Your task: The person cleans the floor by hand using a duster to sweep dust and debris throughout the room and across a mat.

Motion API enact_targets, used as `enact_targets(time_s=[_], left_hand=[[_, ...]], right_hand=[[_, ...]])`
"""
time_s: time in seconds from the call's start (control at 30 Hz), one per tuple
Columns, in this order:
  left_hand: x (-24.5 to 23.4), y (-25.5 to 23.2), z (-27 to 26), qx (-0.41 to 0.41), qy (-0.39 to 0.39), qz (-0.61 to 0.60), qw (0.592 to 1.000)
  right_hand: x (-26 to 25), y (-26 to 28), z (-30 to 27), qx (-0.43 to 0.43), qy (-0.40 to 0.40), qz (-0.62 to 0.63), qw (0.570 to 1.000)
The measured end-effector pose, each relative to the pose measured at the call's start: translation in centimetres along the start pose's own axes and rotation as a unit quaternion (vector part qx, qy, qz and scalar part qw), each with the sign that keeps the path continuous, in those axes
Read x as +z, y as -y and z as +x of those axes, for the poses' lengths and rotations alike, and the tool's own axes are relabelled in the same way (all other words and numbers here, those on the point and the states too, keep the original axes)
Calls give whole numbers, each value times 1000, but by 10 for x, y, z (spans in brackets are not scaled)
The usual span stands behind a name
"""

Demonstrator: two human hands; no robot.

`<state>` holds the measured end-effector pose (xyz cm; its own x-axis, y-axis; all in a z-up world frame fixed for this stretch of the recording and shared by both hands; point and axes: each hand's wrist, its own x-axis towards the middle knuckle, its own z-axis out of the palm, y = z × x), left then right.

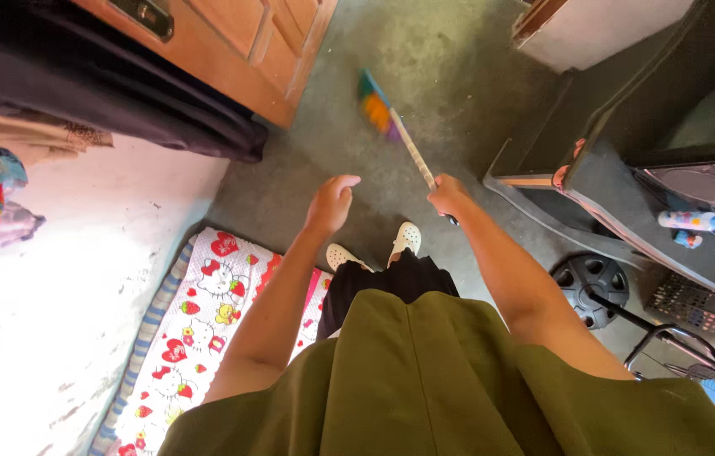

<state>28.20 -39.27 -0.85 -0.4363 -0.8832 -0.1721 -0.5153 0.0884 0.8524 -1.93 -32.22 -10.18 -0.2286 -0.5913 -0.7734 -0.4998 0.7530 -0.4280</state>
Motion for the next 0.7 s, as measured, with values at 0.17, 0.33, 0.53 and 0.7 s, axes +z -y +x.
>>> enact_targets(time_s=[0.17, 0.33, 0.53, 0.7], left_hand=[[24, -24, 12, -12, 48, 8, 999], [47, -61, 36, 46, 54, 11, 997], [79, -90, 64, 85, 81, 45, 992], [104, -96, 85, 135, 94, 30, 986]], right_hand=[[-81, -15, -88, -42, 101, 64, 992], [-149, -74, -87, 42, 200, -72, 976], [-95, -81, 19, -43, 131, -282, 949], [-75, -76, -5, -38, 5, -144, 989]])
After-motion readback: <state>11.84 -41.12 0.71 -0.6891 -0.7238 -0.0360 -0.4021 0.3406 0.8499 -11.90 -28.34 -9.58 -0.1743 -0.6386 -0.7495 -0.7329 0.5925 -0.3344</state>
